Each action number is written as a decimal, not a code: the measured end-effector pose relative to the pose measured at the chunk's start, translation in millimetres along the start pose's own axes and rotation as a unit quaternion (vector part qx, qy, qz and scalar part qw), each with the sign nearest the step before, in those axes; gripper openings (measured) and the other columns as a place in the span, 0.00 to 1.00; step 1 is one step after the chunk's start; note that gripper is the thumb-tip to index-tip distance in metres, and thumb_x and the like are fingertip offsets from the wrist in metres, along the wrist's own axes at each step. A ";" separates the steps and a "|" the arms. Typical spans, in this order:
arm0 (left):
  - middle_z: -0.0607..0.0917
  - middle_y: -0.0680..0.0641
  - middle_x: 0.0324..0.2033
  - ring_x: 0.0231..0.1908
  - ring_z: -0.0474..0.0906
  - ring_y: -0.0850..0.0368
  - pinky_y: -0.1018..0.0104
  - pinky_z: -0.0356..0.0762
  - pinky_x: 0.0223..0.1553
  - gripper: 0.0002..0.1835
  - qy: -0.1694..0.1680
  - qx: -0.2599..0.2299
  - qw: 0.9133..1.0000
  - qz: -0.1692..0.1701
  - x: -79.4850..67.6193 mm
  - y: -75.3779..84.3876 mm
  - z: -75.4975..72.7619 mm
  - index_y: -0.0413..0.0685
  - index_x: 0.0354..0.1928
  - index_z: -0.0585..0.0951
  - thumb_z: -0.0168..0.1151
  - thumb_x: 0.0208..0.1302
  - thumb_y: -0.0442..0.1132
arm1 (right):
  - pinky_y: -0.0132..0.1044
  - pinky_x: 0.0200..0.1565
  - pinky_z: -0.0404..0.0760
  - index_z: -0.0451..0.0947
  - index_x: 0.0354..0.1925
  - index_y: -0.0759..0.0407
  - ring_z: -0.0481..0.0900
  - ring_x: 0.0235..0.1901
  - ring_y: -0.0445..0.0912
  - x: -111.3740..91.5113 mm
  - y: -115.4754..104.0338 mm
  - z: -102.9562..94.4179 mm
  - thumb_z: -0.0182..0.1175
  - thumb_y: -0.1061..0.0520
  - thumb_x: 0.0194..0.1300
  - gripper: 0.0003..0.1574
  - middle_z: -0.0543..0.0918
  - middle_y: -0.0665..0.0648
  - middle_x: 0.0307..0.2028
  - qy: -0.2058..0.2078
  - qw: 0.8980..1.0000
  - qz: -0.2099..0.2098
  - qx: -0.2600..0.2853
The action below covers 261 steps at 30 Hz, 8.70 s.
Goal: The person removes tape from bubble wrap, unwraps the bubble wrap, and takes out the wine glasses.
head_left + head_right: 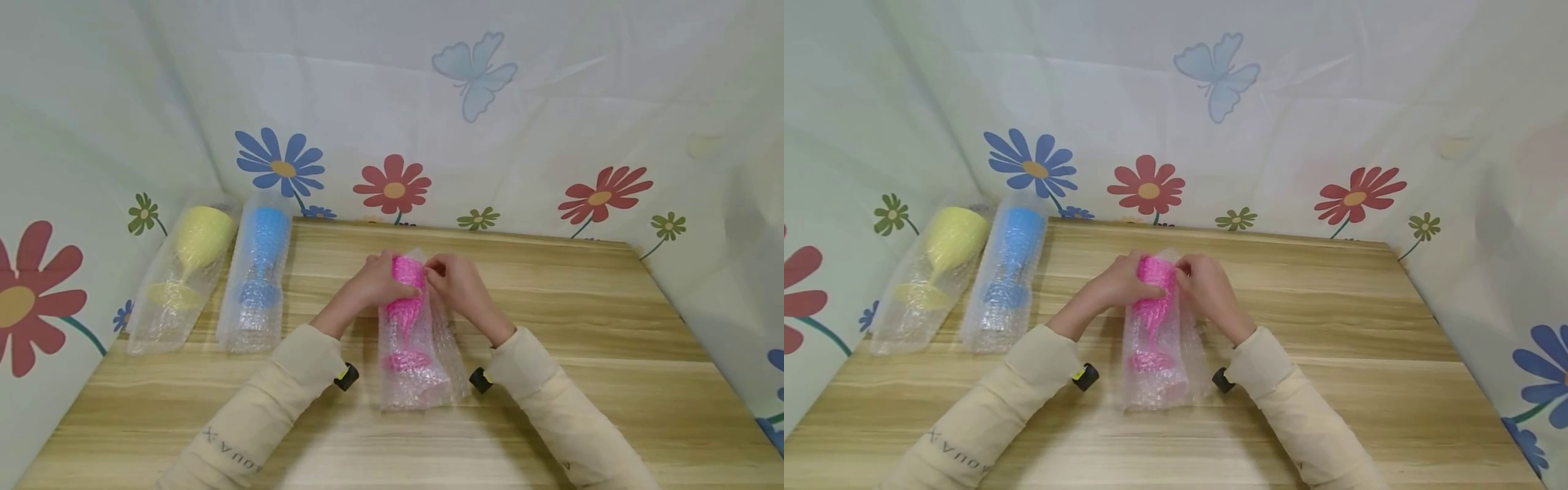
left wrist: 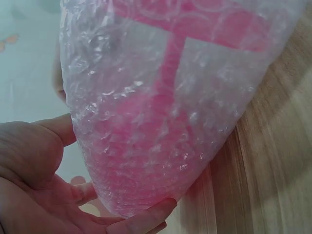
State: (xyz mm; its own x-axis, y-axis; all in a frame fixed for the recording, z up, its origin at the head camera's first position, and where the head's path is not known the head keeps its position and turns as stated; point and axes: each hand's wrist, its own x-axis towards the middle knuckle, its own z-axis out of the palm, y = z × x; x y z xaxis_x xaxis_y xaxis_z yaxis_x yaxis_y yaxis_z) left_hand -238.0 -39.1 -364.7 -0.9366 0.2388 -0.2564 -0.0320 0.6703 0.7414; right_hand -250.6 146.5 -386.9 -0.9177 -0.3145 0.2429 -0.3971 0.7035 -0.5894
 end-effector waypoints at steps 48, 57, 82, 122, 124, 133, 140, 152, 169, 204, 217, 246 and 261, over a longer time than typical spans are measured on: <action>0.65 0.36 0.66 0.56 0.70 0.40 0.43 0.79 0.54 0.46 0.028 0.052 0.998 -0.032 -0.7 14.3 12.2 0.48 0.75 0.59 0.73 0.61 0.53 | 0.32 0.28 0.81 0.78 0.31 0.69 0.79 0.26 0.46 16.7 1.4 -3.4 0.54 0.63 0.68 0.11 0.82 0.62 0.29 0.030 0.964 0.160 0.210; 0.63 0.36 0.67 0.59 0.67 0.39 0.44 0.77 0.56 0.48 0.029 0.034 0.998 -0.035 0.3 14.8 16.3 0.48 0.77 0.57 0.73 0.62 0.51 | 0.44 0.45 0.87 0.78 0.39 0.77 0.82 0.30 0.45 12.0 5.3 -3.8 0.51 0.65 0.75 0.14 0.81 0.60 0.33 0.053 0.916 0.224 0.328; 0.61 0.34 0.69 0.62 0.66 0.37 0.41 0.77 0.57 0.49 0.044 0.032 0.998 -0.027 -2.4 14.6 19.4 0.46 0.77 0.57 0.74 0.61 0.49 | 0.37 0.39 0.83 0.63 0.57 0.70 0.83 0.41 0.51 -29.8 19.3 0.1 0.59 0.59 0.74 0.22 0.80 0.73 0.51 -0.060 0.946 0.224 0.224; 0.67 0.34 0.63 0.60 0.65 0.40 0.50 0.78 0.53 0.33 0.153 0.135 0.978 0.047 -35.7 3.5 20.8 0.46 0.66 0.75 0.68 0.67 0.59 | 0.29 0.20 0.63 0.86 0.50 0.70 0.63 0.18 0.38 -26.8 -20.1 9.7 0.48 0.69 0.72 0.20 0.87 0.65 0.42 -0.039 0.963 0.157 0.214; 0.67 0.35 0.62 0.59 0.66 0.41 0.51 0.79 0.51 0.36 0.154 0.140 0.977 0.041 -35.8 2.5 20.7 0.45 0.64 0.74 0.70 0.63 0.61 | 0.28 0.20 0.63 0.85 0.52 0.70 0.62 0.17 0.38 -26.7 -22.3 9.6 0.48 0.67 0.74 0.20 0.87 0.63 0.42 -0.045 0.960 0.159 0.225; 0.69 0.35 0.58 0.53 0.69 0.40 0.50 0.81 0.42 0.38 0.165 0.181 0.969 0.036 -32.5 -2.7 20.9 0.45 0.63 0.69 0.78 0.59 0.53 | 0.31 0.26 0.72 0.86 0.51 0.67 0.72 0.25 0.42 -26.4 -27.0 4.4 0.59 0.57 0.76 0.16 0.85 0.60 0.35 -0.066 0.962 0.152 0.217; 0.57 0.31 0.69 0.62 0.65 0.34 0.45 0.82 0.50 0.41 0.173 0.135 0.975 0.033 -35.0 -7.7 20.3 0.39 0.69 0.65 0.77 0.60 0.43 | 0.30 0.30 0.79 0.87 0.45 0.71 0.78 0.28 0.42 -24.7 -25.1 -2.5 0.65 0.63 0.71 0.11 0.87 0.61 0.37 -0.060 0.964 0.181 0.186; 0.57 0.29 0.69 0.63 0.62 0.33 0.47 0.83 0.46 0.24 0.151 0.169 0.972 0.064 -41.9 -11.1 22.0 0.54 0.66 0.81 0.66 0.69 0.36 | 0.30 0.26 0.73 0.87 0.40 0.70 0.72 0.23 0.41 -29.7 -11.5 -0.4 0.61 0.71 0.68 0.08 0.87 0.60 0.34 -0.079 0.971 0.166 0.154; 0.58 0.29 0.66 0.65 0.58 0.31 0.35 0.72 0.56 0.30 0.190 0.178 0.965 0.044 -38.8 -21.5 21.9 0.53 0.68 0.73 0.71 0.66 0.44 | 0.29 0.25 0.72 0.87 0.40 0.70 0.72 0.23 0.41 -32.6 -1.7 2.1 0.60 0.71 0.67 0.09 0.85 0.56 0.31 -0.087 0.973 0.171 0.131; 0.52 0.30 0.73 0.68 0.58 0.32 0.38 0.70 0.63 0.44 0.166 0.103 0.980 0.031 -34.8 -26.9 23.3 0.53 0.77 0.62 0.74 0.64 0.46 | 0.30 0.30 0.76 0.84 0.46 0.73 0.74 0.28 0.42 -42.2 20.5 -37.2 0.59 0.69 0.72 0.10 0.84 0.59 0.34 -0.076 0.971 0.174 0.144; 0.66 0.33 0.64 0.59 0.70 0.36 0.35 0.75 0.54 0.44 0.174 0.103 0.979 0.002 -31.9 -27.0 19.6 0.51 0.74 0.61 0.75 0.62 0.47 | 0.30 0.27 0.73 0.84 0.48 0.74 0.73 0.28 0.43 -46.5 29.0 -48.7 0.59 0.68 0.73 0.10 0.83 0.56 0.32 -0.079 0.966 0.192 0.155; 0.64 0.34 0.65 0.55 0.71 0.39 0.43 0.85 0.46 0.46 0.176 0.002 0.984 -0.006 -22.6 -21.7 33.2 0.54 0.78 0.53 0.72 0.66 0.47 | 0.29 0.25 0.73 0.83 0.50 0.76 0.73 0.26 0.39 -36.1 67.3 -65.9 0.60 0.67 0.72 0.13 0.80 0.51 0.26 -0.073 0.965 0.192 0.162; 0.65 0.35 0.64 0.55 0.72 0.40 0.46 0.85 0.47 0.46 0.168 -0.018 0.985 -0.017 -12.7 -14.7 40.5 0.56 0.78 0.52 0.71 0.68 0.46 | 0.29 0.33 0.78 0.82 0.54 0.74 0.75 0.34 0.43 -35.2 84.1 -79.7 0.61 0.64 0.74 0.16 0.85 0.61 0.44 -0.093 0.965 0.192 0.155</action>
State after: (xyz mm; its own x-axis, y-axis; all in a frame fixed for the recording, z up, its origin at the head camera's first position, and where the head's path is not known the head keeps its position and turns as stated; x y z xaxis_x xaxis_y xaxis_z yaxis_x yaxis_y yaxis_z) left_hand -211.5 -23.6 -397.5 -0.9973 -0.0329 -0.0655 -0.0712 0.6473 0.7589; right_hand -252.9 267.5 -383.6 -0.9664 -0.1970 -0.1649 0.0220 0.5759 -0.8172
